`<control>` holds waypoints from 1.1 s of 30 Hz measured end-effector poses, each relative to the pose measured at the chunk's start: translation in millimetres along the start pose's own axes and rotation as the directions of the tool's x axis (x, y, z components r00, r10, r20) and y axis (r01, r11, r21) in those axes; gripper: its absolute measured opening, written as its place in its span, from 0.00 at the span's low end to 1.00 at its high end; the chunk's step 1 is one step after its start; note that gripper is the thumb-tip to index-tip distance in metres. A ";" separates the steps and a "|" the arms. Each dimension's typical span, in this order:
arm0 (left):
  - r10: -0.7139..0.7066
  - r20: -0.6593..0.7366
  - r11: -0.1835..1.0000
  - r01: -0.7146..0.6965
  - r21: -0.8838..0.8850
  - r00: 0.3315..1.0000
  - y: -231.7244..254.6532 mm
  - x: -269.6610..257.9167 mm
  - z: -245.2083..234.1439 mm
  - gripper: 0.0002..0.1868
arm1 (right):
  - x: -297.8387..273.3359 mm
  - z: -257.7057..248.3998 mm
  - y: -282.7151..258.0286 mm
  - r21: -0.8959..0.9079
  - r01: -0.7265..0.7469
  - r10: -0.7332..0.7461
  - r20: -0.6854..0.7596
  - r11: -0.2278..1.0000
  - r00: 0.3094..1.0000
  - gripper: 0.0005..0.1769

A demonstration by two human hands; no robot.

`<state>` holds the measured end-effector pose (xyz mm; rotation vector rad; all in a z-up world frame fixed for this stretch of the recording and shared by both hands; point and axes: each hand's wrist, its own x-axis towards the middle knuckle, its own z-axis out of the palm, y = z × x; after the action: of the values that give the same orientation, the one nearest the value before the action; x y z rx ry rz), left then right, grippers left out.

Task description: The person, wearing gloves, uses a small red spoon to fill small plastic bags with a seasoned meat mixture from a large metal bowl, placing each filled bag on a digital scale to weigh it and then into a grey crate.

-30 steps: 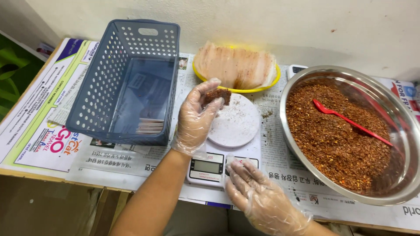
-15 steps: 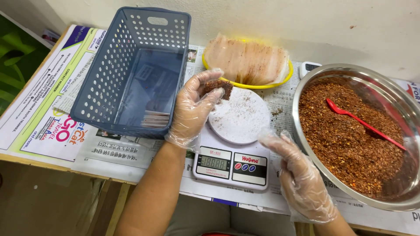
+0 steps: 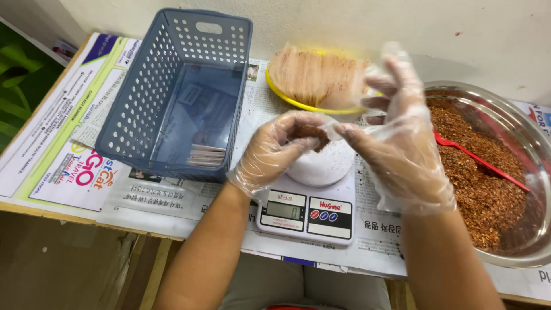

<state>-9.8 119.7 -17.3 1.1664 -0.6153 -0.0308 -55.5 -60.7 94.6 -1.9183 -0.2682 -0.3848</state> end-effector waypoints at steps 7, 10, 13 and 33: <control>-0.219 0.047 0.975 0.217 0.039 0.975 24.8 -1.8 7.8 0.24 | 18.3 -0.1 -17.3 -0.429 -0.242 0.353 0.200 0.870 0.914 0.07; -0.042 0.004 0.966 0.040 0.256 0.999 20.1 2.2 -0.3 0.22 | 33.4 1.6 -10.7 -0.430 -0.365 0.479 0.192 0.826 0.857 0.12; 0.202 -0.010 0.866 -0.174 0.468 0.979 5.1 6.4 -8.6 0.17 | 41.3 1.7 45.3 -0.226 -0.310 0.360 0.233 0.923 0.903 0.19; 0.377 -0.087 0.733 -0.240 0.636 0.922 5.9 9.7 -17.4 0.13 | 44.1 -3.2 155.5 -0.943 0.332 -0.268 0.321 -0.005 0.908 0.10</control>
<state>4.7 133.6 -12.2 1.6586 -0.6424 0.6263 41.1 -120.7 -20.3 -3.3338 -0.5617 -1.0443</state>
